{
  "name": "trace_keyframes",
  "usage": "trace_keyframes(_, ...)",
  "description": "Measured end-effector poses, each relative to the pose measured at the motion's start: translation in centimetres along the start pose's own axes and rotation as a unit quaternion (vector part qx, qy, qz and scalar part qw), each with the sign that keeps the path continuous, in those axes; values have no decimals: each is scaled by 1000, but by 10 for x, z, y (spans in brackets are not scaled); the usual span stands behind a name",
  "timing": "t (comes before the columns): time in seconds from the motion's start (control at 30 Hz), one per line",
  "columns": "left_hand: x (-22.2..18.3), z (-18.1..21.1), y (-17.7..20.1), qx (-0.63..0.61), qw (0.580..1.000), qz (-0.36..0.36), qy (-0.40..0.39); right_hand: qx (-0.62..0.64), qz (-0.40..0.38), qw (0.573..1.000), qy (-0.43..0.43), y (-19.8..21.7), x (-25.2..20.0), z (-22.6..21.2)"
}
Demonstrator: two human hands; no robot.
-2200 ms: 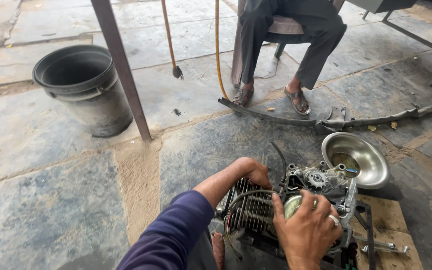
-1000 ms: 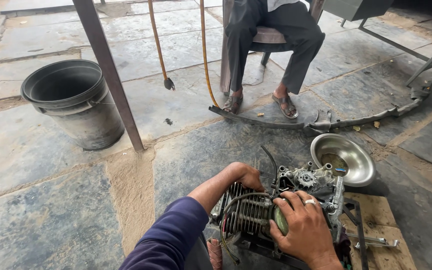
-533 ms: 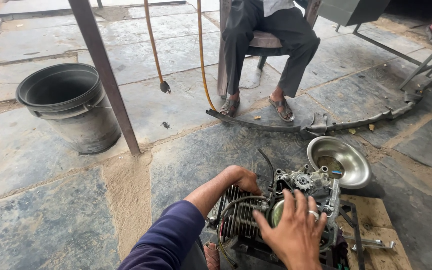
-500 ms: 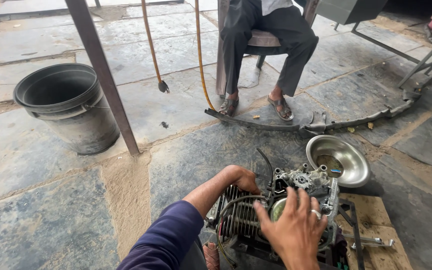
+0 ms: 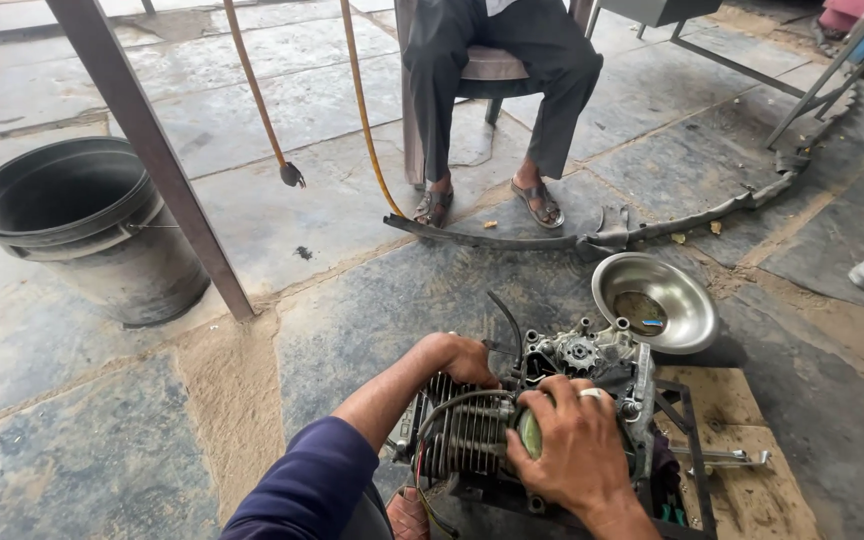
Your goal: Repairing a motorcycle engine by manipulating wires and internal parts.
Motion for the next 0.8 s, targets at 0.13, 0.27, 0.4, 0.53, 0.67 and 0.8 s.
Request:
trace_keyframes(0.13,-11,2,4,9,1000,13,14,27,-32,993,109,10,1,10)
trace_keyframes(0.27,-20,3,7,-2,1000,14,24,48,-70,959,271,9,0,21)
trace_keyframes(0.4,-24,6,10,-5,1000,16,24,28,-67,934,349,7,-3,24)
trace_keyframes(0.53,-4,1,4,-7,1000,20,14,22,-77,932,353,12,0,21)
trace_keyframes(0.67,-10,2,7,2,998,58,-26,64,-93,926,359,17,4,22)
trace_keyframes(0.8,-23,8,7,6,998,59,-10,82,-93,907,403,17,7,27)
Point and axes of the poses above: each hand's wrist, its own x-axis towards the middle knuckle, its own y-axis out of the back of the hand, z = x × y, the point moved 2 cm from there along x, towards the middle knuckle, and after that the axes turned 13 degrees about y, right-handed, at the moved point
